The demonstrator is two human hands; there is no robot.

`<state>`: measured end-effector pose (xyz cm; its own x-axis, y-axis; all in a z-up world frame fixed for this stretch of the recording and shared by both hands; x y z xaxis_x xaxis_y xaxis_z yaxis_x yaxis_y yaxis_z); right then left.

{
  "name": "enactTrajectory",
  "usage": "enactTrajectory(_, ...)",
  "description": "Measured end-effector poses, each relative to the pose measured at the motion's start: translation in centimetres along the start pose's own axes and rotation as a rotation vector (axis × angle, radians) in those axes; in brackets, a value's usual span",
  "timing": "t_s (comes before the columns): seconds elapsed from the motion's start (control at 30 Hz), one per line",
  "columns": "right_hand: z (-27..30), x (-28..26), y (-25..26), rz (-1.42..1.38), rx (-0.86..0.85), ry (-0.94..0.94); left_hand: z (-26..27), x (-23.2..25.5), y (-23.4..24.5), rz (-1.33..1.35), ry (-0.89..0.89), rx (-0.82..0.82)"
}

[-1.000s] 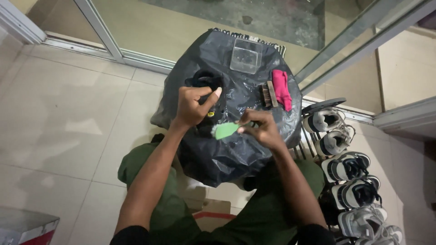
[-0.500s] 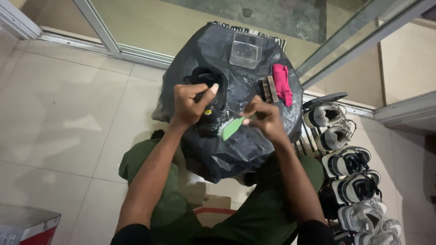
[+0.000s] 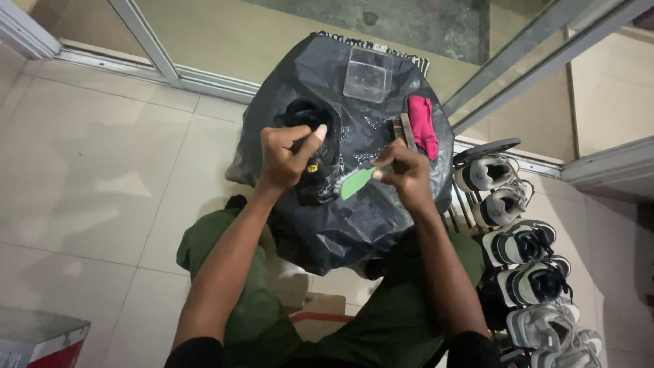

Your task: The person scrubs a black sneaker with a green brush, repeatedly dipping the brush into a small container of liquid. They rotate the shoe to clean different areas, including the sole and upper, and briefly place it on a nearby shoe rack before continuing to scrub.

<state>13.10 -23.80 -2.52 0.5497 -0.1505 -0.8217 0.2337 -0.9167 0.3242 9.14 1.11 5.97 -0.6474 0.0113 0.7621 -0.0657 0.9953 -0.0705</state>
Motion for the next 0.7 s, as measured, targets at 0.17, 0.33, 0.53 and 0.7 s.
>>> enactTrajectory(0.17,0.3,-5.9,-3.4,0.117,-0.054,0.102,0.2,0.1,-0.4,-0.018,-0.012,-0.006)
enactTrajectory(0.33,0.2,-2.3,0.4,0.175,0.023,0.007,0.4,-0.2,-0.7,-0.007,-0.020,-0.008)
enactTrajectory(0.53,0.9,-5.8,-2.4,0.212,0.007,0.085,0.6,0.4,-1.4,-0.098,-0.032,-0.021)
enactTrajectory(0.7,1.0,-1.1,0.8,0.227,0.036,0.023,0.6,-0.4,-1.0,-0.045,-0.019,-0.020)
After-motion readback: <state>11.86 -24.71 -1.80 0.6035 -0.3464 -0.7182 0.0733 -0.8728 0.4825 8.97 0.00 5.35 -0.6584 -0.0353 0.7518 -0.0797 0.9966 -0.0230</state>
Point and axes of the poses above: each hand's wrist, its own z-axis away from the middle knuckle, its own y-axis out of the back of the hand, x = y × z, the point moved 8 cm from there along -z, towards the middle knuckle, and after that the axes turned 15 degrees about z, right-handed, at the moved point
